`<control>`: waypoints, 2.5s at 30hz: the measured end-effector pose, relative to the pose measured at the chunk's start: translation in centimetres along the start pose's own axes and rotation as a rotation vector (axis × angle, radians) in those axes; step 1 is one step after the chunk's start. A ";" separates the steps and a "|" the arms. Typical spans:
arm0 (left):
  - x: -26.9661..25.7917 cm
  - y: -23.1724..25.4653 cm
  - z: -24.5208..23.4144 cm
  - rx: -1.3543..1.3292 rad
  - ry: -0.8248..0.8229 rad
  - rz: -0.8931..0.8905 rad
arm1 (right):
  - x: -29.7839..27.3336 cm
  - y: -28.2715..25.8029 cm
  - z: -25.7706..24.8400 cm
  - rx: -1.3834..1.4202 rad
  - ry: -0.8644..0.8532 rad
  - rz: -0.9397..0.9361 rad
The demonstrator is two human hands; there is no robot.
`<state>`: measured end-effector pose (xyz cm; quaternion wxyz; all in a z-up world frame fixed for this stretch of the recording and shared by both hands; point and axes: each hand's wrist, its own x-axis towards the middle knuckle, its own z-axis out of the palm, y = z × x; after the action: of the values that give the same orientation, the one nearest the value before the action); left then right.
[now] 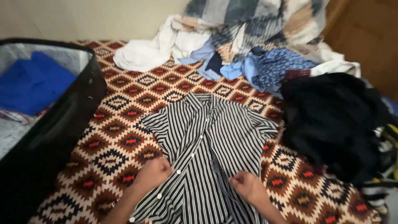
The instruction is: The person places a folded shirt into a suitcase, buttons and folds another shirt on the bed, and puts it into the suitcase by hand.
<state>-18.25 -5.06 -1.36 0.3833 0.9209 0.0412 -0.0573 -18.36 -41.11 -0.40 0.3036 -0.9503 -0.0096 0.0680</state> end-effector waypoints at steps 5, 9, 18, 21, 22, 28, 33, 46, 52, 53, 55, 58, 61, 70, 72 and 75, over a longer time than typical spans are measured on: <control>-9.2 -3.4 0.5 0.256 0.204 0.449 | -7.9 4.8 1.1 -0.220 0.004 0.045; -12.4 -3.5 -0.1 0.239 0.232 0.116 | -7.8 10.1 3.7 0.022 -0.001 -0.099; -12.9 5.2 -2.0 0.445 0.236 -0.066 | -10.4 11.5 8.5 0.228 -0.027 0.121; -13.8 10.2 -0.9 0.223 0.348 -0.012 | -9.8 13.1 10.8 0.392 0.162 0.073; -14.1 11.5 -0.2 0.140 0.361 -0.012 | -9.6 13.6 11.0 0.406 0.224 0.067; -14.4 13.5 9.0 0.034 0.022 0.073 | -10.5 12.3 4.5 0.702 0.514 -0.010; -15.5 11.3 12.0 0.044 -0.736 0.035 | -13.8 4.2 -0.2 0.525 0.606 -0.087; -15.0 8.0 7.6 0.237 -0.218 -0.013 | -18.2 2.9 -0.7 0.102 -0.130 -0.254; -11.3 5.1 7.8 0.365 0.029 0.575 | -13.0 2.6 -1.9 -0.233 0.083 -0.538; -10.5 4.6 7.4 0.336 0.088 0.568 | -11.6 2.6 -1.7 -0.318 0.200 -0.760; -7.6 4.1 6.5 0.304 0.181 0.533 | -8.2 2.8 -1.5 -0.222 0.077 -0.671; -1.0 4.3 4.6 0.275 0.193 0.450 | -0.1 2.8 -1.0 -0.160 0.026 -0.589; 4.2 4.3 4.3 0.246 0.054 0.427 | 7.4 3.7 -0.5 -0.198 0.031 -0.637; 9.3 2.7 6.0 0.414 -0.122 0.273 | 14.3 5.2 1.2 -0.337 -0.101 -0.360; 8.1 2.3 4.8 0.387 -0.102 0.350 | 13.8 5.5 0.9 -0.375 -0.136 -0.317; 6.4 1.4 4.3 0.400 -0.126 0.280 | 12.5 6.0 0.5 -0.450 -0.228 -0.267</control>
<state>-12.08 -8.90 -4.20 0.1996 0.9698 -0.1230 -0.0679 -6.20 -44.98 -5.79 0.0880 -0.9704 -0.1837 0.1300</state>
